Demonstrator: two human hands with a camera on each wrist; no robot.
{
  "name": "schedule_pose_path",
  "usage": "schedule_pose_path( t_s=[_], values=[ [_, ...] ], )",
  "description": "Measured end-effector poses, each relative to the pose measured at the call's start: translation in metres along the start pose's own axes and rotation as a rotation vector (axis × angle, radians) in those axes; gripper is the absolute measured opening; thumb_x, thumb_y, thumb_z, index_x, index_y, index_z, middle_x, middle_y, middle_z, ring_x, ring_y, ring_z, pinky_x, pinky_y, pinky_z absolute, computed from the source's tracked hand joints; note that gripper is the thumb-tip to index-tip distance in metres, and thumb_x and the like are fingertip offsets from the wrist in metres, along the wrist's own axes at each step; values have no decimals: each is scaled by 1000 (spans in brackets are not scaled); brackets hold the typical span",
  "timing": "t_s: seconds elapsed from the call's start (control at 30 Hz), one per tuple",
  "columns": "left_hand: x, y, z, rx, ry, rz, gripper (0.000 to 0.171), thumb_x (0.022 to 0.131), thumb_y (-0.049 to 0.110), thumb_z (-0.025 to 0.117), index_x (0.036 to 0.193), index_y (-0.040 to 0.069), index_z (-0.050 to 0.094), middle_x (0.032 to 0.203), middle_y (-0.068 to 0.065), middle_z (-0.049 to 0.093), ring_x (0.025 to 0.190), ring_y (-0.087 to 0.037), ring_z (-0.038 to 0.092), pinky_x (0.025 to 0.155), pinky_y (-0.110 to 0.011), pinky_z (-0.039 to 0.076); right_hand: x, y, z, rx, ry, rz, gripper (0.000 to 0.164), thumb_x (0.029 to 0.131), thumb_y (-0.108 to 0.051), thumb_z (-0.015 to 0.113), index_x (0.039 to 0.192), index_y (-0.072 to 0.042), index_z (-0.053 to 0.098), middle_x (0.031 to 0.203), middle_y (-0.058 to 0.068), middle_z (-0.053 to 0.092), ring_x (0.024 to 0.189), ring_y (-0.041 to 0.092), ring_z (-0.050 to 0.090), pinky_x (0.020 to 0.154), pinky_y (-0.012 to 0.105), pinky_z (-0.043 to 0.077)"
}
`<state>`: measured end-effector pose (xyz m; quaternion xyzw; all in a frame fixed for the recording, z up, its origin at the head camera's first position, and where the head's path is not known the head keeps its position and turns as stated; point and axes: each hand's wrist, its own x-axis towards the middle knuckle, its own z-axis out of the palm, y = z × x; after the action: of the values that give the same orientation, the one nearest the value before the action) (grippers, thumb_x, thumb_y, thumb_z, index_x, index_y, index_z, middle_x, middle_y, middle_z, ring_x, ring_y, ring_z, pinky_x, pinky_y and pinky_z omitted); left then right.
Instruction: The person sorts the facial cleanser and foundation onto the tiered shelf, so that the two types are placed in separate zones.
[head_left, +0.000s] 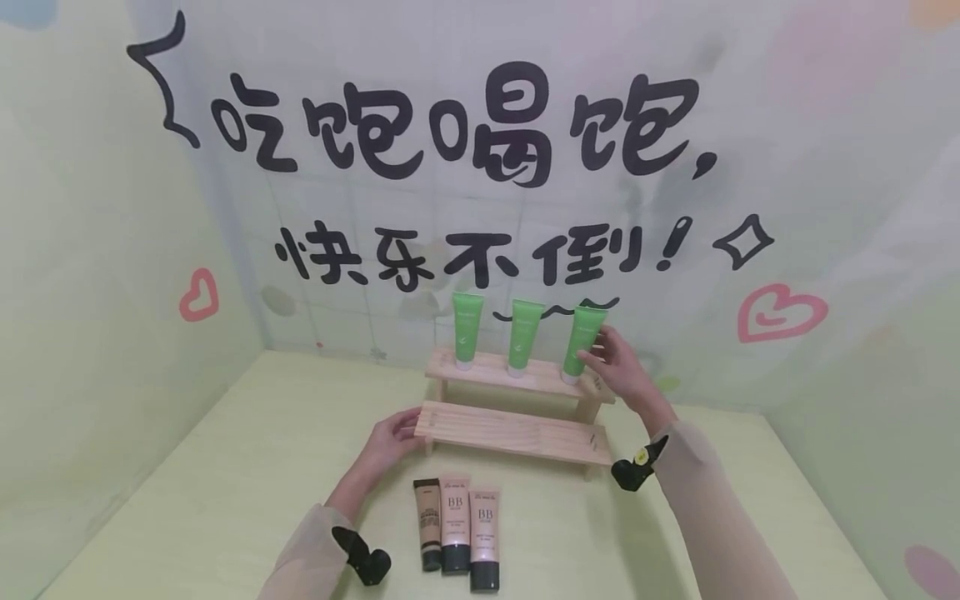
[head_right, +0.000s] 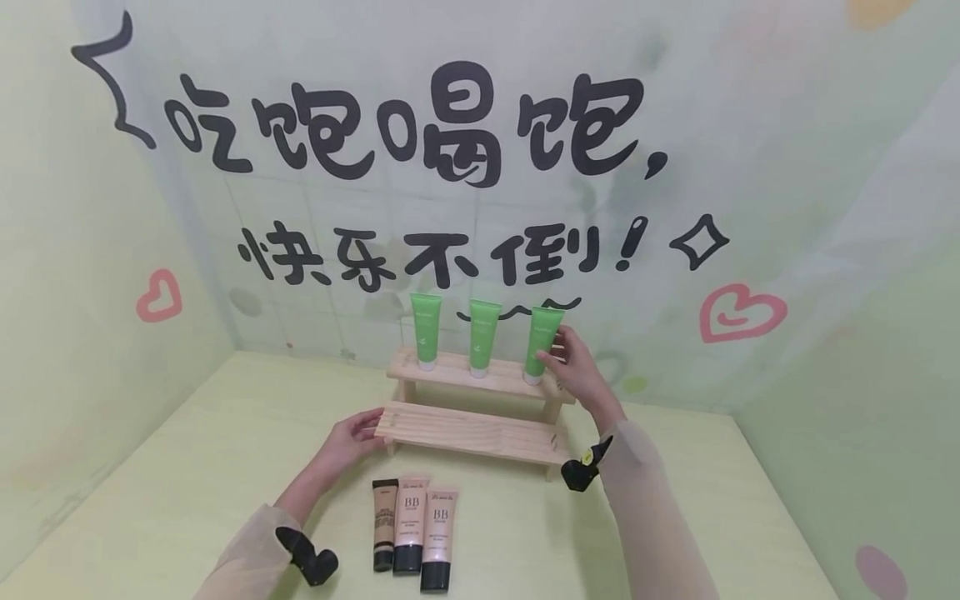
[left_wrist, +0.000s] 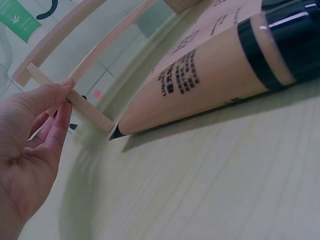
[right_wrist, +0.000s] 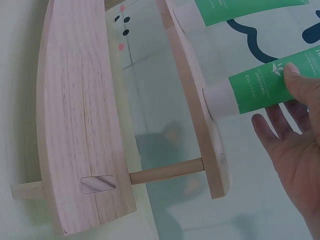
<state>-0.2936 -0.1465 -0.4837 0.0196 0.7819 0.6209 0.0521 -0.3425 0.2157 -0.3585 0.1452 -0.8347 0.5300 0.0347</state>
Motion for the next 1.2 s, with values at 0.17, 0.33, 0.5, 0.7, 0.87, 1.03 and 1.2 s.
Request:
schedule_pose_path(
  t_s=[0.17, 0.33, 0.5, 0.7, 0.87, 1.03, 1.2],
  values=[
    [-2, -1, 1, -7, 5, 13, 59, 81, 14, 68, 134, 7, 44, 128, -17, 53, 112, -30, 57, 92, -39, 50, -8, 3, 2, 30, 28, 37, 65, 90, -13, 57, 141, -2, 19, 136, 29, 37, 124, 44, 41, 104, 51, 37],
    [-3, 1, 2, -10, -4, 22, 58, 81, 13, 67, 134, 6, 43, 128, -19, 52, 112, -32, 56, 92, -39, 51, -23, 0, 5, 122, 179, 141, 69, 89, -23, 59, 142, -4, 19, 141, 22, 35, 127, 35, 40, 107, 46, 36],
    [-3, 1, 1, -7, -4, 21, 59, 81, 12, 67, 134, 5, 42, 129, -19, 51, 113, -33, 55, 93, -39, 50, -37, -13, 16, 294, 321, 269, 61, 88, -25, 59, 136, -1, 30, 121, 8, 50, 106, 14, 53, 97, 31, 47],
    [-1, -1, 1, -9, -12, 15, 59, 82, 12, 66, 135, 6, 41, 131, -19, 50, 115, -33, 54, 94, -38, 49, -59, -22, 38, 407, 297, 418, 51, 89, -26, 58, 130, -1, 39, 104, -3, 53, 87, 5, 58, 86, 23, 52],
    [-1, 0, 1, -7, -8, 14, 59, 82, 11, 66, 135, 6, 41, 131, -19, 50, 114, -33, 55, 93, -37, 50, -80, -18, 65, 410, 147, 482, 53, 89, -26, 58, 130, 2, 41, 117, 15, 56, 92, 15, 62, 86, 30, 54],
    [-2, 1, 1, 9, 1, 0, 59, 82, 12, 66, 135, 5, 41, 130, -20, 50, 113, -32, 55, 92, -37, 51, -101, -7, 94, 353, -176, 511, 58, 88, -28, 58, 128, 9, 41, 124, 26, 54, 106, 34, 60, 85, 37, 54],
    [-2, 2, 1, 9, -4, -11, 60, 82, 12, 66, 135, 5, 40, 131, -20, 50, 113, -32, 55, 92, -36, 51, -114, 3, 115, 289, -338, 554, 61, 86, -30, 59, 125, 13, 41, 115, 27, 59, 97, 32, 63, 82, 40, 56]
  ],
)
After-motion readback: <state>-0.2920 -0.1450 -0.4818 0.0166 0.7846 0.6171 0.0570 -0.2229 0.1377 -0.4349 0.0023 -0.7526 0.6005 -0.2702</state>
